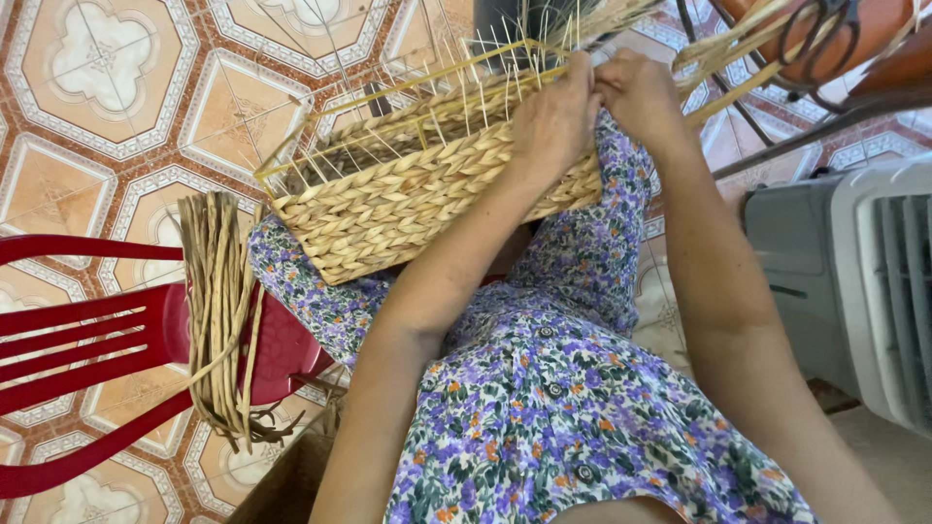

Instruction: The person weaves a rectangular basket by hand, interlacing dried palm strips through a vertical frame. They periodically trim excess strip ends with scissors and continue weaving rows to build up the basket walls.

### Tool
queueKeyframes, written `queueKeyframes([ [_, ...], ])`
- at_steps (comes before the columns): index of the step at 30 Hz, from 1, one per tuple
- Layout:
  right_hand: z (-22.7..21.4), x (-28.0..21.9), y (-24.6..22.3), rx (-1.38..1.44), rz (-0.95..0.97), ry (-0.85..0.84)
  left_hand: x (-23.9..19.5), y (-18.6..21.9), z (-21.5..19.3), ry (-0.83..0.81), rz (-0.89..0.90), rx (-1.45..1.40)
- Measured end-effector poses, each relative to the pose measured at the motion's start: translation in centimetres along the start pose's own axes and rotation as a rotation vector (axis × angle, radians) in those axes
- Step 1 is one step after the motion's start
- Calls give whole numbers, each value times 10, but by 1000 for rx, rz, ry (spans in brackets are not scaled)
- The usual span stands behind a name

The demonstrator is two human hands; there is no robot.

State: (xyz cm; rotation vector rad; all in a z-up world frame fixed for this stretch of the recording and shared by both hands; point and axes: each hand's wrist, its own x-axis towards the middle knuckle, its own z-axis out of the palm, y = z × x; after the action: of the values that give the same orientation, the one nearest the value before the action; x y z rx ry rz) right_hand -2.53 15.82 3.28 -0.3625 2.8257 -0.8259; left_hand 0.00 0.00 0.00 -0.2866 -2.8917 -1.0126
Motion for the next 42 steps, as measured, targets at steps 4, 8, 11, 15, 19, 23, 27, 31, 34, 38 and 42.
queueKeyframes([
  [4, 2, -28, -15, -91, -300, 443, -5, 18, -13, 173, 66, -19],
  [8, 25, -62, -6, 729, -197, 628, -4, 32, -57, 270, 87, -120],
  [11, 37, -79, 13, 875, 42, 446, -15, 45, -108, 405, 99, -166],
  [15, 33, -86, 10, 1179, 126, 292, -46, 56, -187, 442, 109, -365],
  [19, -4, -111, -21, 1792, -132, -88, -90, 50, -250, 382, 255, -858],
  [23, -23, -150, -54, 1637, -298, -12, -144, 26, -283, 347, 285, -814],
  [27, 26, -188, -67, 1505, -309, 107, -200, -5, -285, 378, 182, -444],
  [31, 74, -206, -63, 1421, -197, 170, -236, -20, -262, 506, 272, -87],
  [34, 80, -218, -57, 1286, -198, 178, -251, -23, -250, 470, 195, -53],
  [38, 63, -229, -62, 841, -225, 245, -265, -11, -241, 559, 111, 77],
  [42, 50, -237, -91, 382, -415, 595, -270, -2, -241, 620, 14, 212],
])
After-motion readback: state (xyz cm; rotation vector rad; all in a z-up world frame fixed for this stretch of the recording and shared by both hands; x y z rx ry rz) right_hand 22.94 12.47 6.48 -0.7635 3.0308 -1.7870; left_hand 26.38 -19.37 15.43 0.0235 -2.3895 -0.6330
